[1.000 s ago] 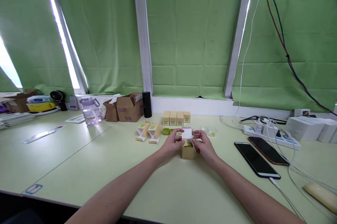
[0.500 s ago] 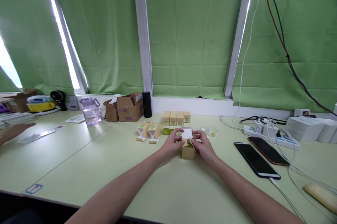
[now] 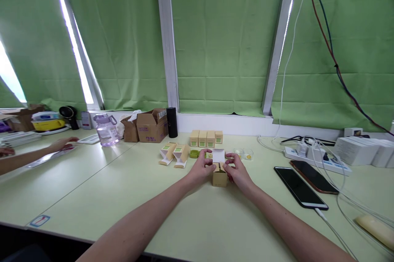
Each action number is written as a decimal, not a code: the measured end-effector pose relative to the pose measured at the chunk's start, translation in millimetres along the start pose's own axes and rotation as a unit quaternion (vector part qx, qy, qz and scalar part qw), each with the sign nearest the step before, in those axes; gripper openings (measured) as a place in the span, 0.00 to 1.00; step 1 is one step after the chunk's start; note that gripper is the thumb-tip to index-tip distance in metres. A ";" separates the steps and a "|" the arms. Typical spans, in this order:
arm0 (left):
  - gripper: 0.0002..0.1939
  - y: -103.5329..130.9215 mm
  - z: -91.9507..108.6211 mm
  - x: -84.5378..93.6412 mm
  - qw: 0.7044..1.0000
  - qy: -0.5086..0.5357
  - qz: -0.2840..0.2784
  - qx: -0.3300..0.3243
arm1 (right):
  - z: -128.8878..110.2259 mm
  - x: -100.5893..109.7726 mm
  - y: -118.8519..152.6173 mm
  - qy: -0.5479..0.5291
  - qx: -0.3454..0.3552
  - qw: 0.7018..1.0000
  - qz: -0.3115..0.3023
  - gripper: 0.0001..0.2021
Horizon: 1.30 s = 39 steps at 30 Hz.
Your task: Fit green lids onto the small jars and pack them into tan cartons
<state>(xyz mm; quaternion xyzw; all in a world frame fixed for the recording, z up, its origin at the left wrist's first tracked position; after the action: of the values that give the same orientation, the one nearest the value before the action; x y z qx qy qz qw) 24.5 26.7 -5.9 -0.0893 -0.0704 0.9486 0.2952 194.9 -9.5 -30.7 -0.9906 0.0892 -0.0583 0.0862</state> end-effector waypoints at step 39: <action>0.13 -5.2 -4.6 1.0 0.997 -0.065 0.018 -0.043 | -19.3 3.6 12.5 0.109 0.176 0.977 0.047 0.10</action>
<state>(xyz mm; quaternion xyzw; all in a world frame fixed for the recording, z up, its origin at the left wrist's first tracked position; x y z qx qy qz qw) 27.5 31.9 -9.6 -0.0411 -0.1282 0.9536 0.2693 193.8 -25.4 -13.8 -0.9423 0.1326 -0.1762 0.2520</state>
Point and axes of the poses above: each hand's wrist, its own y-axis away from the middle knuckle, its own x-axis out of the back of the hand, z = x × y, the point moved 2 cm from there along -y, towards the middle knuckle, and after that the axes turned 6 degrees about y, right-handed, at the moved point
